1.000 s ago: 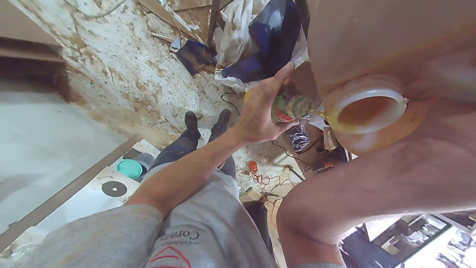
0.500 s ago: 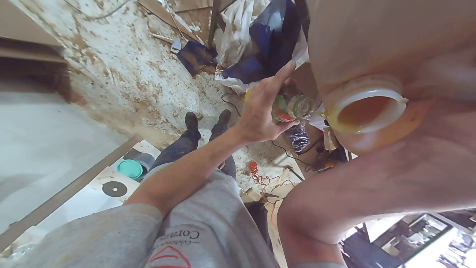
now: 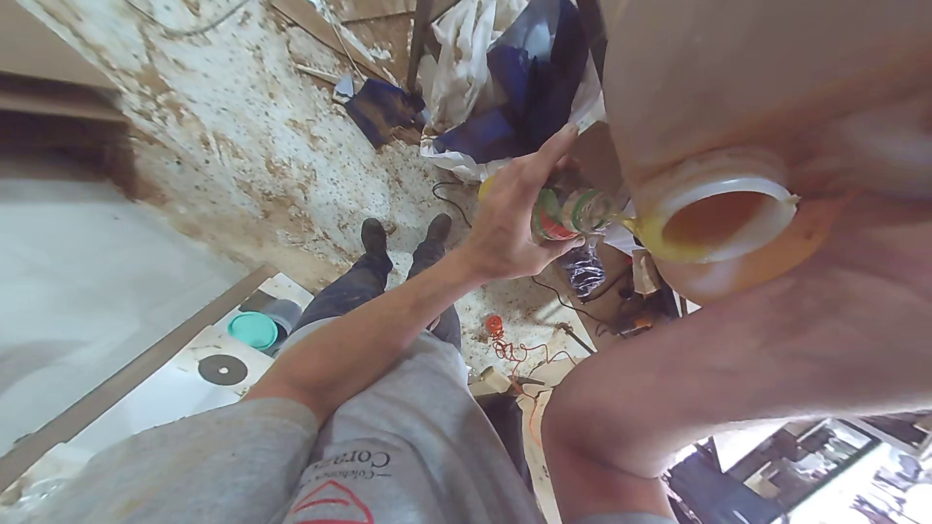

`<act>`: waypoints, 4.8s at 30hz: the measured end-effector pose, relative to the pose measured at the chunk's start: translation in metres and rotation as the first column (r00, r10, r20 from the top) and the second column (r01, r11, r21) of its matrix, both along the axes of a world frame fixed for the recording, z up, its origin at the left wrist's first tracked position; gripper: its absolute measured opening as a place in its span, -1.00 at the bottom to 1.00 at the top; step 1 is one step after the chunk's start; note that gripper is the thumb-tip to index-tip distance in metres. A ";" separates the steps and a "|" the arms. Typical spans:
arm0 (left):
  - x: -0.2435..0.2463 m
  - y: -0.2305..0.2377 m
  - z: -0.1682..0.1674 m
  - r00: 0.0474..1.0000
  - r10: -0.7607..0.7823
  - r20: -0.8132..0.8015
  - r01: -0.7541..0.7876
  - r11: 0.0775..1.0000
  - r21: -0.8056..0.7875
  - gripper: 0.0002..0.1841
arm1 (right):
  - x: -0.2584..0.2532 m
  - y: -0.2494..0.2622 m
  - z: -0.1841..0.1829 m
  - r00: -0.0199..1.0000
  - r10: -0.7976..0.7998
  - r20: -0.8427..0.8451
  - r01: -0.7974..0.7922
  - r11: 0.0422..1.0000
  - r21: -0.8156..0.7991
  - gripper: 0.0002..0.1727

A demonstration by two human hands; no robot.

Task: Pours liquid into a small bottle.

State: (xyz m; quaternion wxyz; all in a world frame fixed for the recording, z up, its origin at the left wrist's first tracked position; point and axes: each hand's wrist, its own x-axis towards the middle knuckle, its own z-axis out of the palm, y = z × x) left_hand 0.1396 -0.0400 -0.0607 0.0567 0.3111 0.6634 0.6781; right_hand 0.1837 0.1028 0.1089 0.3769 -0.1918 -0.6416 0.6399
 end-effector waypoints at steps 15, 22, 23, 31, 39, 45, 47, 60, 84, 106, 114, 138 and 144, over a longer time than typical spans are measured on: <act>0.000 -0.001 0.001 1.000 -0.012 0.003 0.012 1.000 0.010 0.13 | 0.001 0.007 0.000 0.999 -0.029 0.018 0.029 0.999 0.036 -0.85; 0.001 -0.001 0.001 1.000 -0.024 0.015 0.024 1.000 0.010 0.14 | -0.006 -0.001 0.003 0.999 -0.009 -0.033 0.007 0.998 -0.067 -0.83; 0.001 -0.001 0.001 1.000 -0.026 0.013 0.026 1.000 0.008 0.15 | -0.007 -0.001 0.003 0.999 -0.005 -0.044 0.001 0.997 -0.079 -0.82; 0.001 -0.001 0.001 1.000 -0.022 0.018 0.022 1.000 0.022 0.16 | -0.005 -0.003 0.001 0.998 0.012 -0.058 -0.015 0.998 -0.055 -0.84; -0.002 -0.002 0.002 1.000 -0.019 0.008 0.019 0.999 0.030 0.12 | 0.000 0.000 -0.001 0.999 -0.008 -0.032 0.007 0.999 -0.031 -0.82; -0.001 -0.001 0.003 1.000 -0.011 0.000 0.011 1.000 0.022 0.10 | 0.008 0.008 -0.005 0.999 -0.044 0.028 0.042 0.998 0.041 -0.85; -0.001 -0.001 0.004 1.000 -0.012 0.010 0.012 1.000 0.027 0.10 | 0.016 0.017 -0.009 0.998 -0.040 0.044 0.037 0.997 0.067 -0.87; -0.001 0.000 0.005 1.000 -0.016 0.001 0.016 1.000 0.024 0.10 | 0.016 0.011 -0.009 0.999 -0.037 0.019 0.035 0.997 0.064 -0.87; 0.002 -0.001 0.002 1.000 -0.027 0.011 0.027 1.000 0.009 0.12 | -0.005 -0.001 0.001 0.998 0.014 -0.064 -0.018 0.998 -0.055 -0.82; -0.001 0.002 0.002 0.999 -0.023 0.030 0.022 0.998 0.051 0.12 | -0.006 0.011 0.005 0.998 0.032 -0.053 -0.040 0.987 -0.158 -0.76; -0.003 0.001 0.005 0.999 -0.035 0.018 0.034 0.998 0.046 0.10 | -0.009 0.002 0.007 0.999 0.019 -0.046 -0.024 0.994 -0.102 -0.77; 0.001 0.001 0.002 0.999 -0.047 0.024 0.047 0.999 0.016 0.13 | -0.007 -0.002 0.006 0.999 0.014 -0.035 -0.015 0.999 -0.032 -0.81; 0.000 0.001 0.001 0.998 -0.051 0.027 0.050 0.998 0.022 0.14 | -0.007 0.011 0.006 0.998 0.070 -0.003 -0.070 0.997 -0.044 -0.86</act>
